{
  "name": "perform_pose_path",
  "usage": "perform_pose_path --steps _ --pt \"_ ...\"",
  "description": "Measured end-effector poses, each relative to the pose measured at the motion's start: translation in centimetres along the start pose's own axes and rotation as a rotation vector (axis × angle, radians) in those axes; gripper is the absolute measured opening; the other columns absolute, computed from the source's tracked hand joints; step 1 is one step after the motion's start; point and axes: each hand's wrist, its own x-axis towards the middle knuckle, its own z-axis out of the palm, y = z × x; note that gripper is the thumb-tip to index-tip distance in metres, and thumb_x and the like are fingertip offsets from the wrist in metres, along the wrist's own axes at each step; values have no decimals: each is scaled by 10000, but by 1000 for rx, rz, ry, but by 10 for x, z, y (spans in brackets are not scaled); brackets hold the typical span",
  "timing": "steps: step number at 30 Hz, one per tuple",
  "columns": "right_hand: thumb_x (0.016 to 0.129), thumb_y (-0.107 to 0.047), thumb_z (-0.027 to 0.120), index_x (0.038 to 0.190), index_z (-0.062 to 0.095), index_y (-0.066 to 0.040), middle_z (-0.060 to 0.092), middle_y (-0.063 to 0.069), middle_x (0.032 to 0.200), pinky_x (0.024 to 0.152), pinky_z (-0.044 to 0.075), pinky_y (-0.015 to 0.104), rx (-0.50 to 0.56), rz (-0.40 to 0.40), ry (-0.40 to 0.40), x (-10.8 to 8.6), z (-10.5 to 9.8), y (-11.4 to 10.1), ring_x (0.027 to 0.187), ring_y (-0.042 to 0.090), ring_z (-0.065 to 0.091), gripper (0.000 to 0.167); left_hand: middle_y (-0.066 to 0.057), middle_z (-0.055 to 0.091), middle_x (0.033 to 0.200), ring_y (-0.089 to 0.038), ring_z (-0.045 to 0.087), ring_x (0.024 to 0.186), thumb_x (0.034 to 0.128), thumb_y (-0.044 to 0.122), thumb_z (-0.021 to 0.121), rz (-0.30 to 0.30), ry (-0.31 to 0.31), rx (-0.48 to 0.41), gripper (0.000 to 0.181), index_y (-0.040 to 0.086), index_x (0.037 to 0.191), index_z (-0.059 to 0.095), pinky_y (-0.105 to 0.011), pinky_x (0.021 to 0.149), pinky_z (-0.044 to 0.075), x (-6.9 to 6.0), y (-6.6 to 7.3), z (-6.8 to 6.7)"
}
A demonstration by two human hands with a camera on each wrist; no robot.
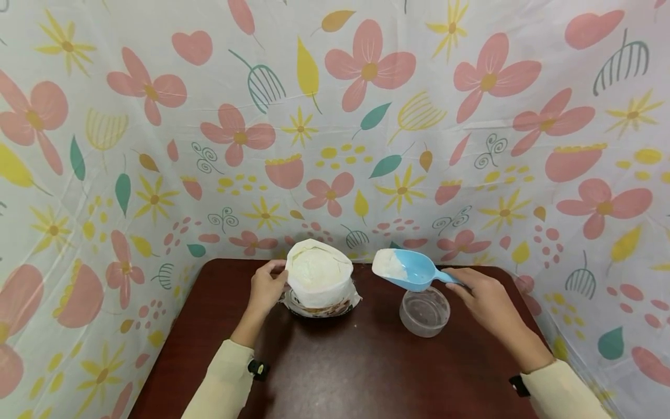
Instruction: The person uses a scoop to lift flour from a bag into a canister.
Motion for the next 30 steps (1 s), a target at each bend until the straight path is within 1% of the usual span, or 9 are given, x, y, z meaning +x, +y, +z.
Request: perform_pose_path --steps 2,5,9,11,13,17,22,27,30 --pt "895 -102 791 1232 748 -131 757 77 1162 761 612 498 -5 7 -3 -4 -1 4 1024 307 725 341 -209 698 1126 -193 731 798 987 66 643 0 1 4 261 33 1236 714 -400 696 669 0 1 0" --pt "908 -113 780 1237 744 -125 755 76 1156 765 608 501 -15 19 -11 -10 -3 10 1021 308 721 331 -216 698 1126 -190 732 795 987 61 642 2 2 6 264 28 1239 712 -350 670 664 -1 1 -1" --pt "924 -127 768 1242 739 -136 753 64 1160 788 598 506 -38 34 -18 -19 -5 20 1036 291 709 320 -223 688 1131 -188 730 797 989 50 636 4 -2 -7 267 24 1245 709 -450 732 668 -1 0 -1" --pt "921 -131 770 1241 738 -138 754 67 1159 794 595 515 -50 42 -23 -24 -7 25 1039 293 707 322 -223 683 1137 -190 728 801 990 51 635 3 -5 -12 269 24 1247 707 -461 741 667 -1 1 -1" --pt "915 -134 775 1235 739 -132 756 83 1149 794 591 535 -59 50 -29 -29 -9 30 1038 317 708 322 -224 680 1139 -193 725 804 990 48 634 4 -7 -15 269 21 1248 706 -425 726 670 -1 2 -1" --pt "895 -135 793 1211 749 -123 763 100 1120 782 587 566 -79 59 -31 -36 -13 39 1020 354 713 320 -221 683 1139 -191 722 802 990 49 638 1 -7 -12 266 23 1246 707 -300 659 655 -1 3 0" --pt "860 -121 819 1180 763 -131 773 77 1076 766 592 559 -112 40 -13 -43 -13 48 984 342 722 325 -218 692 1130 -189 725 792 990 50 636 3 -2 -8 264 29 1242 710 -294 653 654 -1 2 0" --pt "832 -120 840 1149 773 -135 777 51 1043 726 589 557 -144 16 -8 -47 -14 58 934 330 731 325 -218 697 1117 -192 731 780 985 55 636 12 1 -2 258 26 1230 714 -287 631 649 -1 3 0" --pt "831 -119 839 1143 776 -139 779 49 1044 721 591 561 -150 5 -18 -49 -15 62 933 329 736 318 -219 698 1115 -187 726 786 986 49 637 13 5 1 256 21 1229 714 -294 634 652 -1 2 1"
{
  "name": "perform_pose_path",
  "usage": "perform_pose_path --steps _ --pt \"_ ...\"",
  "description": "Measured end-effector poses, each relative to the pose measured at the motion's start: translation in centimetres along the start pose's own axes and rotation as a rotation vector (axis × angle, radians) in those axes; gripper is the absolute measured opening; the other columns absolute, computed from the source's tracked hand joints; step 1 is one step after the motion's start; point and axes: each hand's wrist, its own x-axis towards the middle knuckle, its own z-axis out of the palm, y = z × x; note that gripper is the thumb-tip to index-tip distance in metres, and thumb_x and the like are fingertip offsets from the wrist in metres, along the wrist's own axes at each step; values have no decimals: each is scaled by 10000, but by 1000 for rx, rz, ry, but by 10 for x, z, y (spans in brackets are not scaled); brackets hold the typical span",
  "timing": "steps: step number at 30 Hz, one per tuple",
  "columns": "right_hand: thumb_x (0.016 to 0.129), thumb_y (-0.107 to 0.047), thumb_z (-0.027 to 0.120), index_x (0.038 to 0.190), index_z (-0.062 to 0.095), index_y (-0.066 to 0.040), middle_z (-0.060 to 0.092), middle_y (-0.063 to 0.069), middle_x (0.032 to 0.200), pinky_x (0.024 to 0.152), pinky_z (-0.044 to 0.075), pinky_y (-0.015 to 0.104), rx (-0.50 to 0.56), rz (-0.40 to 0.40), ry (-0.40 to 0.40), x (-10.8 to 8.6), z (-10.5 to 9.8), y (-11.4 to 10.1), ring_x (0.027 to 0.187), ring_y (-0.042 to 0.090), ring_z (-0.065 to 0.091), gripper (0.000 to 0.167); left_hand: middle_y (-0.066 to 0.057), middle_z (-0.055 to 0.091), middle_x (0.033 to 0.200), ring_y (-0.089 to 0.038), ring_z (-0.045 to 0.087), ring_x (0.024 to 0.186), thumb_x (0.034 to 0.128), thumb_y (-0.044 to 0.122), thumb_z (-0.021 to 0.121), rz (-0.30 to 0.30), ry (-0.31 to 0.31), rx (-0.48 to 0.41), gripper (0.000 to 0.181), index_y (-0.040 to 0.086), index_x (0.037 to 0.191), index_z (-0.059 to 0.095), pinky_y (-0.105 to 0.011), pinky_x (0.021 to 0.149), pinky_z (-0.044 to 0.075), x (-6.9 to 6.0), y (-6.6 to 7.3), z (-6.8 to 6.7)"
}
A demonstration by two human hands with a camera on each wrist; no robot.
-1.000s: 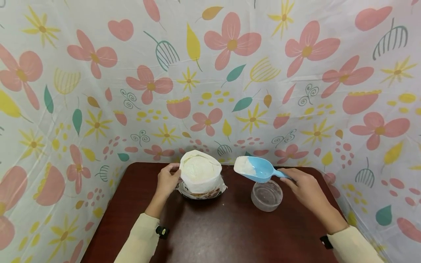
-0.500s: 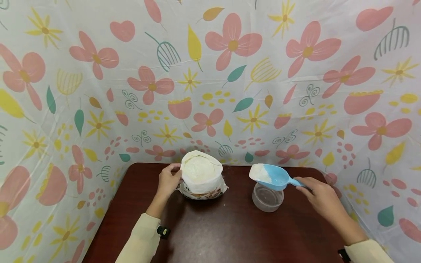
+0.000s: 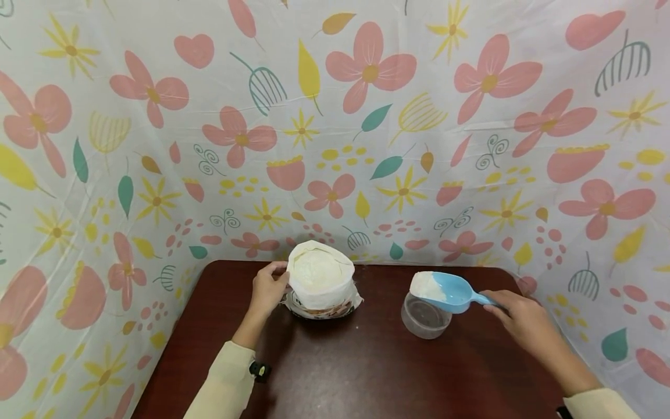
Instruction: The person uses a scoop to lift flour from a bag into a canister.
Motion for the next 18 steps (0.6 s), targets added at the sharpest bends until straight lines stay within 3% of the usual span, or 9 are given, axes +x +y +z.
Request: perform_pose_path --steps 8,18 --pt "803 -108 851 1130 771 -131 774 22 1004 688 606 494 -39 -38 -55 -3 1 11 873 290 734 338 -222 688 1122 -202 724 809 996 53 636 -4 -5 -5 263 24 1247 706 -523 766 657 -1 1 1" --pt "772 -81 863 1073 775 -98 762 25 947 650 603 476 -69 -81 -108 2 1 19 820 278 725 314 -219 688 1126 -196 718 808 997 55 632 -6 -6 4 264 20 1249 703 -496 757 662 0 1 1"
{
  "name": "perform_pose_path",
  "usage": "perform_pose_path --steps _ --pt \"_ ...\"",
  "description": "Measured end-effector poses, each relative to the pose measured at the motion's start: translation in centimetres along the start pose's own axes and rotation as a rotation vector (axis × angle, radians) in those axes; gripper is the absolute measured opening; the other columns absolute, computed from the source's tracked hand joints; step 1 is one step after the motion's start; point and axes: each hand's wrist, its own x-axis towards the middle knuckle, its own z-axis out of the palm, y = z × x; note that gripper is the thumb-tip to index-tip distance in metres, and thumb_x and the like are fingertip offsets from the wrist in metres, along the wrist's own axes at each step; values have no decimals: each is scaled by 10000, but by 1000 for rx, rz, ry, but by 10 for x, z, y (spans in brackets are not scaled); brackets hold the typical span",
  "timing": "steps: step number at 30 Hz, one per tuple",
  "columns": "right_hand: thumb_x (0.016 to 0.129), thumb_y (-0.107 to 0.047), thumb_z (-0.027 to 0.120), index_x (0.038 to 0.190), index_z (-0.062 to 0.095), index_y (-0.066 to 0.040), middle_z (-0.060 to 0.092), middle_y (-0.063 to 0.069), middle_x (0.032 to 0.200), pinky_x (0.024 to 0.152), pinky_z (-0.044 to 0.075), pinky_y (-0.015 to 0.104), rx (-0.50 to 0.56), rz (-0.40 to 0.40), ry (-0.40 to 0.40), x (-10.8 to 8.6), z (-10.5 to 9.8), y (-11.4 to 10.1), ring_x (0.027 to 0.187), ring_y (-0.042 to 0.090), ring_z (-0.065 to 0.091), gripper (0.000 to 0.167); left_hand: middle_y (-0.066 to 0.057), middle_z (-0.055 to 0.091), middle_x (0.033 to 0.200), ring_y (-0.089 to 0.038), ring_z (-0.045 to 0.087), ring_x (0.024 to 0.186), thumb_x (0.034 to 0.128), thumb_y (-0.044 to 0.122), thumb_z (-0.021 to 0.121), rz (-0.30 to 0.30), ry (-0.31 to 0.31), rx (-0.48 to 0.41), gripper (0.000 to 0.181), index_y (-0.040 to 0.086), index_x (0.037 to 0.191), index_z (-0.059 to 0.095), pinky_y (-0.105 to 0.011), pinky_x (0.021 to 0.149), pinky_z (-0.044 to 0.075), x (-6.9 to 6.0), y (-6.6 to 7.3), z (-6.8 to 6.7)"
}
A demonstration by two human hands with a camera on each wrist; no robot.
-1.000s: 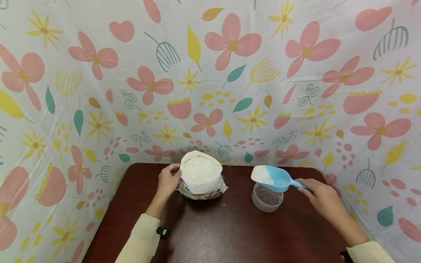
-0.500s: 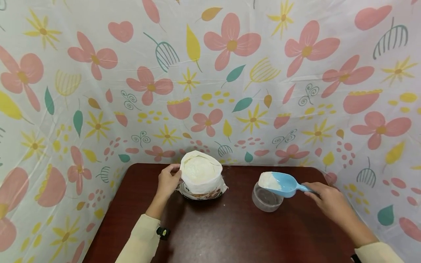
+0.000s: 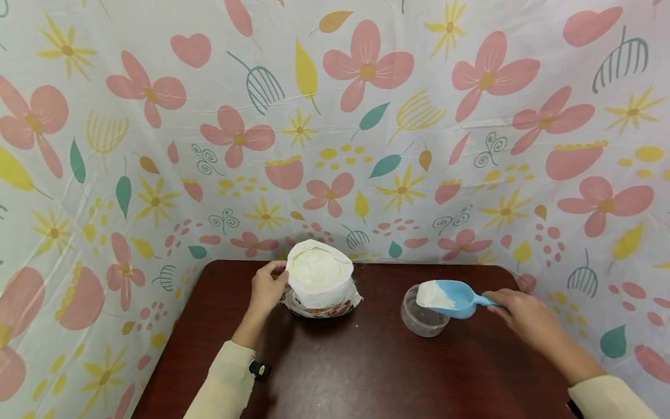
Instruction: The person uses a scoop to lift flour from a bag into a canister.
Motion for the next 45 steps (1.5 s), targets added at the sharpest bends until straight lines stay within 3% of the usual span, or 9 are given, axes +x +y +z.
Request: perform_pose_path --steps 9,14,18,23,31,34,45 --pt "792 -119 862 1036 789 -97 724 -28 875 626 596 425 -35 -52 -74 12 -6 0 770 230 704 256 -232 696 1123 -200 722 810 992 39 629 11 0 0 265 4 1244 702 -469 738 667 -1 0 1" --pt "828 -132 838 1063 791 -79 735 -11 898 686 616 435 -57 -63 -150 21 -10 -2 827 245 720 245 -237 696 1124 -208 732 807 991 40 628 16 4 -4 264 5 1241 703 -528 759 655 -1 -1 1" --pt "838 -138 837 1075 790 -82 742 0 906 688 611 439 -88 -60 -190 27 -10 -4 844 257 727 247 -239 691 1129 -203 731 813 992 44 628 10 2 -1 267 6 1246 701 -508 750 660 -1 -2 1" --pt "825 -108 849 1063 786 -88 728 -1 883 644 609 414 -96 -60 -212 34 -11 -5 801 256 714 247 -227 698 1131 -209 737 807 994 55 631 4 2 4 266 20 1247 705 -486 734 665 -2 -3 0" --pt "811 -118 862 960 780 -163 723 -12 857 529 525 316 -116 -103 -244 45 -9 -10 723 211 687 176 -216 689 1110 -191 712 797 995 48 629 23 2 7 267 20 1249 707 -313 673 661 -1 -1 -1" --pt "812 -118 862 890 751 -201 684 -39 797 490 454 287 -137 -118 -246 49 -7 -11 658 177 641 159 -218 691 1111 -193 715 798 992 47 632 21 1 3 267 19 1246 709 -298 660 657 -2 1 -1" --pt "798 -113 876 800 725 -214 581 -79 678 470 376 257 -199 -149 -247 61 -6 -16 573 111 560 181 -200 675 1133 -219 711 844 997 69 636 -4 -7 -3 269 25 1254 703 -313 679 661 -1 -3 -2"
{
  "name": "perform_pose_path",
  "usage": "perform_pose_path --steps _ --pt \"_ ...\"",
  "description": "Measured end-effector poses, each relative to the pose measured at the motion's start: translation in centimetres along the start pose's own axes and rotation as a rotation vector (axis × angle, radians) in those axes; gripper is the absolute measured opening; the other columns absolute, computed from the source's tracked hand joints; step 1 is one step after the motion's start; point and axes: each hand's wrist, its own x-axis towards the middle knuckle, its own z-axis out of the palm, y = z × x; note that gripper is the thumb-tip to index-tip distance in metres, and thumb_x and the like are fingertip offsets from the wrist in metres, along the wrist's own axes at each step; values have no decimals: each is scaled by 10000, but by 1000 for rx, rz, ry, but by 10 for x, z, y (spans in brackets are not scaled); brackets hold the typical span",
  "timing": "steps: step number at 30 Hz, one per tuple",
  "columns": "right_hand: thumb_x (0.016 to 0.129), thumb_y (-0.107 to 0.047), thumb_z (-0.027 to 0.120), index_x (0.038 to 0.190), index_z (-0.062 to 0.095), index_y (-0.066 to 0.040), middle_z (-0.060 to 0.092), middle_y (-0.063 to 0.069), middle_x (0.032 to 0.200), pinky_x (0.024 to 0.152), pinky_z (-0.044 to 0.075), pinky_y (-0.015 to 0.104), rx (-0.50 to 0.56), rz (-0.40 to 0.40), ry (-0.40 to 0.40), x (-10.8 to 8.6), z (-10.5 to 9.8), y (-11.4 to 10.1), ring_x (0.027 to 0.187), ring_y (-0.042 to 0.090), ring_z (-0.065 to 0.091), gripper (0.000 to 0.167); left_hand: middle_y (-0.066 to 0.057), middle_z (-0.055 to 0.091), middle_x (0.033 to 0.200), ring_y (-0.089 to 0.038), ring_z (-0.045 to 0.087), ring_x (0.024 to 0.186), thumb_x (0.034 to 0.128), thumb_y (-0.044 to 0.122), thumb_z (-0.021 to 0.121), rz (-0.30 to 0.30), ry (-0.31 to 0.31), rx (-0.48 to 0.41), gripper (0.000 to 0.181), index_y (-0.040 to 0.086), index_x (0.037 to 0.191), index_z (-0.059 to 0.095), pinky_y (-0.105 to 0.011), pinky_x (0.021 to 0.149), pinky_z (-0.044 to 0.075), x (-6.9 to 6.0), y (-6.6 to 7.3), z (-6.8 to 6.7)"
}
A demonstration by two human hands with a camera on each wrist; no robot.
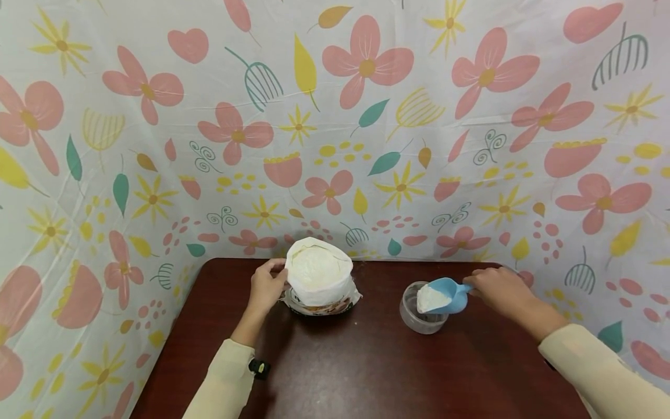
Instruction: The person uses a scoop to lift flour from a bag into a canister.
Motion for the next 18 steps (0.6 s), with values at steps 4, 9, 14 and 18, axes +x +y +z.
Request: perform_pose_path --steps 4,9,14,18 --pt "784 -112 886 804 747 -193 589 -60 668 462 404 273 -31 -13 5 3 -1 -2 568 131 570 163 -200 675 1136 -222 712 851 999 65 635 -1 -6 0 266 26 1253 702 -286 665 655 0 0 0" --pt "774 -115 890 806 759 -185 611 -37 679 460 442 319 -84 -45 12 7 -2 -7 594 182 606 153 -208 670 1137 -223 712 841 999 54 628 10 -5 4 263 21 1250 701 -289 662 655 0 0 0" --pt "770 -80 874 752 729 -198 605 -24 672 462 440 357 -116 -75 33 12 -6 -13 607 222 617 189 -197 673 1141 -212 712 837 1002 67 629 6 -3 5 261 38 1249 706 -306 681 660 0 0 0" --pt "778 -40 851 733 721 -187 609 -9 673 518 503 388 -142 -90 49 13 -6 -17 613 238 614 202 -202 670 1148 -205 717 832 1000 65 631 4 -3 0 268 32 1256 702 -286 670 655 0 0 0"
